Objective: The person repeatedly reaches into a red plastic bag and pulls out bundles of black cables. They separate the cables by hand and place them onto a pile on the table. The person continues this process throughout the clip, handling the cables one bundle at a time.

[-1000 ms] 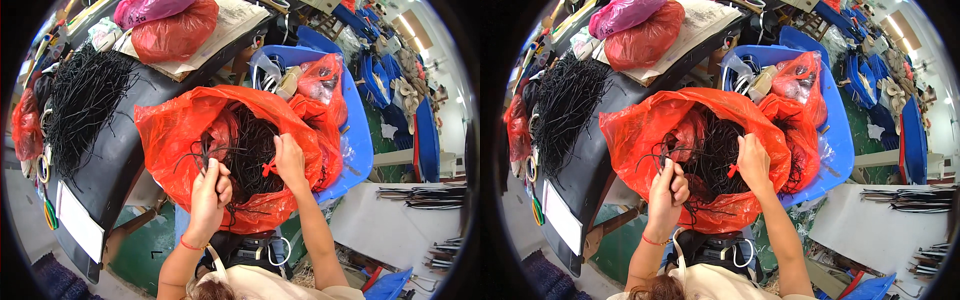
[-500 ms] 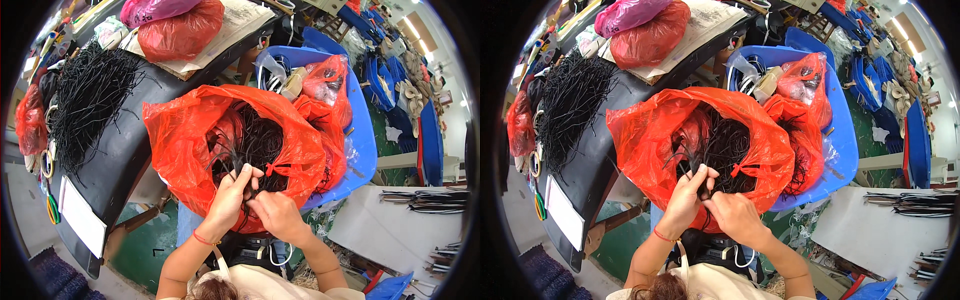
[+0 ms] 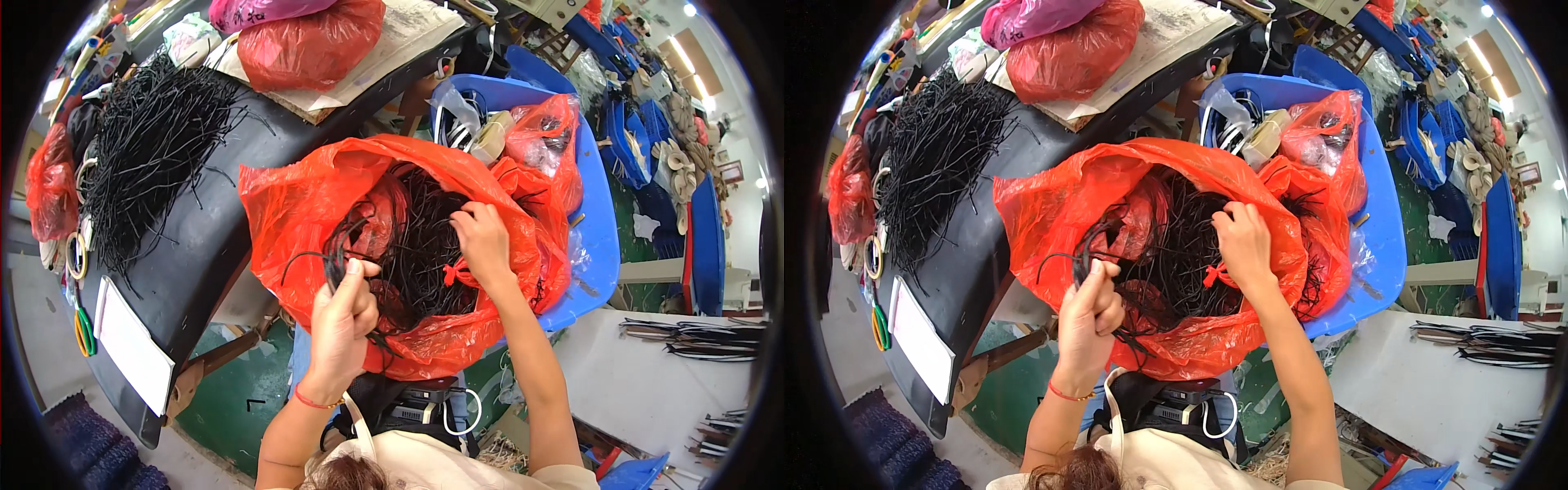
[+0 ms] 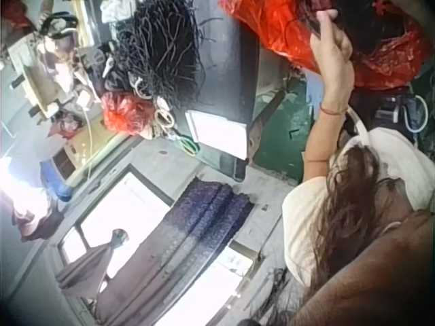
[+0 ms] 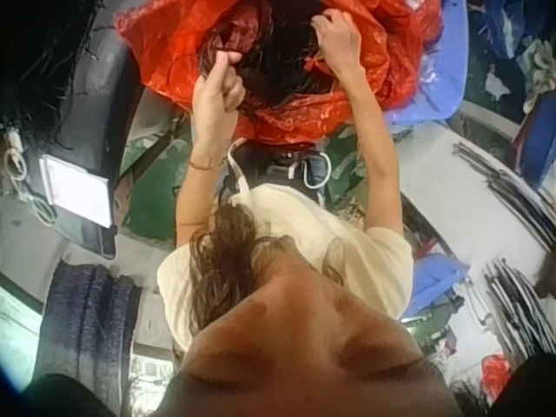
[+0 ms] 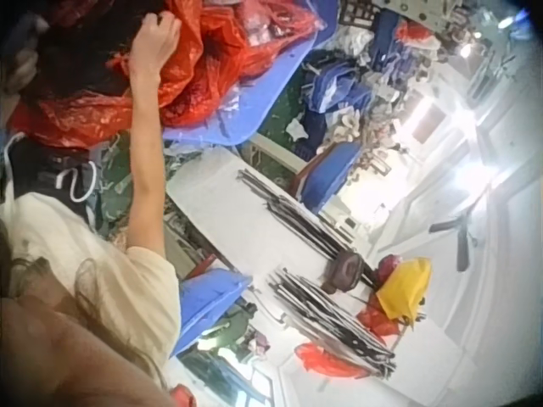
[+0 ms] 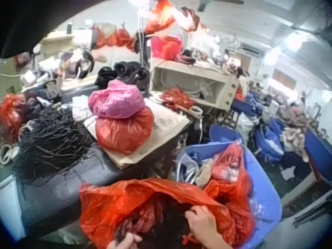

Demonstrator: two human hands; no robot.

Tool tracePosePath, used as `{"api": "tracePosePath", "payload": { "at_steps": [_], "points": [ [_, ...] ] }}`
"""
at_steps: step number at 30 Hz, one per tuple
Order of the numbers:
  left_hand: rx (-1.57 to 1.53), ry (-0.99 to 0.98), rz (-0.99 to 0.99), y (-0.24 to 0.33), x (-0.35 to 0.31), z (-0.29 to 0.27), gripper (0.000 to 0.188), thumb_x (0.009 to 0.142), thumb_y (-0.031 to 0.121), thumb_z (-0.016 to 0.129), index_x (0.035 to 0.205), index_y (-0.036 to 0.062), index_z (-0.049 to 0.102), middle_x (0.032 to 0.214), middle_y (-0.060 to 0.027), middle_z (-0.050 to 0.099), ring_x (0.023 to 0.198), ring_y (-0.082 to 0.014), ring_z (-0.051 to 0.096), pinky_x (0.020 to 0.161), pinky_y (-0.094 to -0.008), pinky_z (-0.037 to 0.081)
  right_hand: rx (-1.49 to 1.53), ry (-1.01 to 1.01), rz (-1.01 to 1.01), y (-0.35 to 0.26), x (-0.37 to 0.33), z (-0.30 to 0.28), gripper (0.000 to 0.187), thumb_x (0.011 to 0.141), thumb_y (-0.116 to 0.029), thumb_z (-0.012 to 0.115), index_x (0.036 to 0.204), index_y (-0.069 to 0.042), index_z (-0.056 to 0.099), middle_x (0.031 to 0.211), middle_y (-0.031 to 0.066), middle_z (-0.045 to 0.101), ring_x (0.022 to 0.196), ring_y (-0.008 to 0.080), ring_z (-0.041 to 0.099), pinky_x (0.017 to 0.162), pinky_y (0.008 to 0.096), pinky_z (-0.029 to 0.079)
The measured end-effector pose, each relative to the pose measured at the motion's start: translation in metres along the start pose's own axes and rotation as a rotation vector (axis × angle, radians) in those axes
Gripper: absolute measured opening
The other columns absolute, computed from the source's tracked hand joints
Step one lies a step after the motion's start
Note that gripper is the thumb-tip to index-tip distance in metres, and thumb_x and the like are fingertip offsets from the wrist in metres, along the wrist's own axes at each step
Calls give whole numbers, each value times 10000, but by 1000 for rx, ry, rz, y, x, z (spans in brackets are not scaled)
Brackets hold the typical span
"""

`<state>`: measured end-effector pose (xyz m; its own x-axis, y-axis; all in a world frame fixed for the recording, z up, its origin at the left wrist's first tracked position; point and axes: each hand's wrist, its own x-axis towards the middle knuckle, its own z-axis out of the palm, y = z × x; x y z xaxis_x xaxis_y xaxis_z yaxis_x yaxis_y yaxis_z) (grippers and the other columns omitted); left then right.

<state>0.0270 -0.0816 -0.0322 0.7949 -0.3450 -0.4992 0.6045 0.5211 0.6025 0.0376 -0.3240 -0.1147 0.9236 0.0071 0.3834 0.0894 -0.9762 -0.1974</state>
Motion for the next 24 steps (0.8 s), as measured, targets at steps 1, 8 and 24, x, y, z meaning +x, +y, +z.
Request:
{"api": "tracePosePath", "payload": {
  "at_steps": [1,8,24],
  "points": [
    [-28,-38,-50,-3,0,1,278,977,281,447,985,25,553,552,87,251,447,-26,237,419,-213,175,-7,25,-10,-5,1,-10,101,776,-111,636,841,-44,600,856,81,574,847,250,547,718,382,438],
    [22,-135,-125,-47,9,17,426,987,305,394,1224,-32,501,1239,-139,541,1156,-199,514,1008,-344,386,38,43,-118,-80,-25,-75,63,805,-90,594,838,-46,565,699,65,507,685,228,516,670,369,388],
    [24,-11,131,15,6,14,242,990,291,409,931,92,532,569,65,297,419,-29,229,386,-205,190,137,87,299,-22,-20,-12,203,863,-157,579,974,12,572,875,205,584,775,380,603,648,469,478]
  ]
}}
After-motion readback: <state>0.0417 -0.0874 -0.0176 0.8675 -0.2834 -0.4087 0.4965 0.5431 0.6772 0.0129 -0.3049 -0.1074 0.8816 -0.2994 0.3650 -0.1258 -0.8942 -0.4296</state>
